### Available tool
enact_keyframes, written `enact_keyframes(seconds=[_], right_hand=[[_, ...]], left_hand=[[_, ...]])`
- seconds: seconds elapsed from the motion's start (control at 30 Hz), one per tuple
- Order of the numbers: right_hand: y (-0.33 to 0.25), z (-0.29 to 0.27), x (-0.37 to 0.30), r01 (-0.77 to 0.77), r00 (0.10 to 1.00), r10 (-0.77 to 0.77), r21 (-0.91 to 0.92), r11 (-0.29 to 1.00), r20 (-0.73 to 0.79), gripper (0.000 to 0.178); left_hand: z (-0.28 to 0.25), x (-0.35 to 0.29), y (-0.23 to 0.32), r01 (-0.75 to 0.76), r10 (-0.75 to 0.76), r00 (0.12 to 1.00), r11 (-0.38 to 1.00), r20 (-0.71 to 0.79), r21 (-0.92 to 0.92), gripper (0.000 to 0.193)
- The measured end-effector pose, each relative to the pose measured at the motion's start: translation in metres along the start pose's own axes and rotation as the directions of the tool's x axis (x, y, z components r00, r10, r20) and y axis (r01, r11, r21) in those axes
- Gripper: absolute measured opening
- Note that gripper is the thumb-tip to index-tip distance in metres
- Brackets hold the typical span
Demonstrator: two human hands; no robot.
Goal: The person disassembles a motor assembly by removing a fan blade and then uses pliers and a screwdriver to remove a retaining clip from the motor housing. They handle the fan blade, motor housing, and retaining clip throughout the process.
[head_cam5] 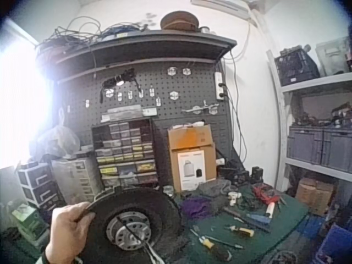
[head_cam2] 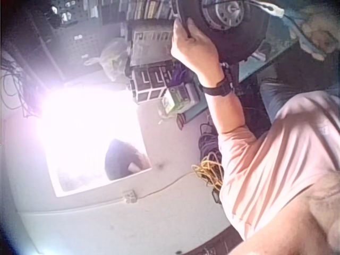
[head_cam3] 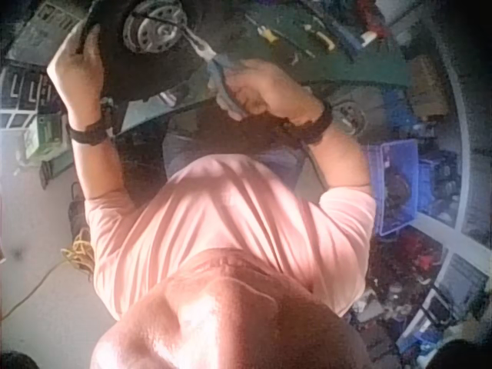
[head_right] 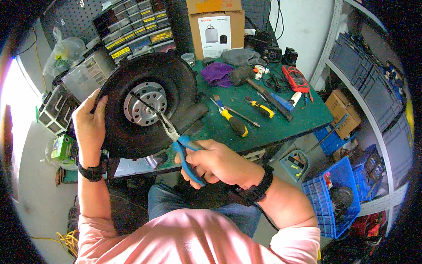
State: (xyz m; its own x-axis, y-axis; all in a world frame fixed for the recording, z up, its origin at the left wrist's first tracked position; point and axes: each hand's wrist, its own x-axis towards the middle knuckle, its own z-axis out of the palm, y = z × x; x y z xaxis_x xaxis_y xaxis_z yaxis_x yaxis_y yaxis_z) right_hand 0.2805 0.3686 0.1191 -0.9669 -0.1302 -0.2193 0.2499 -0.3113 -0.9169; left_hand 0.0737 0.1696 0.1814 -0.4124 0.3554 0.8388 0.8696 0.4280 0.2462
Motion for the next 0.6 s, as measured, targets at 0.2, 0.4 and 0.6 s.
enact_keyframes(seconds=[0.2,0.4,0.6], right_hand=[[-0.003,0.001,0.0,-0.016,1.0,0.015,-0.059,0.998,-0.014,0.024],[-0.004,-0.004,0.001,-0.035,0.998,0.035,-0.003,0.999,0.048,0.027],[0.01,-0.01,0.007,-0.037,0.978,-0.011,0.225,0.974,0.208,0.032]], left_hand=[[-0.001,0.0,0.0,-0.001,0.001,1.0,1.0,0.003,-0.008,0.022],[0.0,-0.001,-0.002,0.001,-0.001,1.0,1.0,-0.007,-0.018,0.021],[0.001,-0.001,0.003,0.022,-0.022,1.0,1.0,-0.007,-0.005,0.021]])
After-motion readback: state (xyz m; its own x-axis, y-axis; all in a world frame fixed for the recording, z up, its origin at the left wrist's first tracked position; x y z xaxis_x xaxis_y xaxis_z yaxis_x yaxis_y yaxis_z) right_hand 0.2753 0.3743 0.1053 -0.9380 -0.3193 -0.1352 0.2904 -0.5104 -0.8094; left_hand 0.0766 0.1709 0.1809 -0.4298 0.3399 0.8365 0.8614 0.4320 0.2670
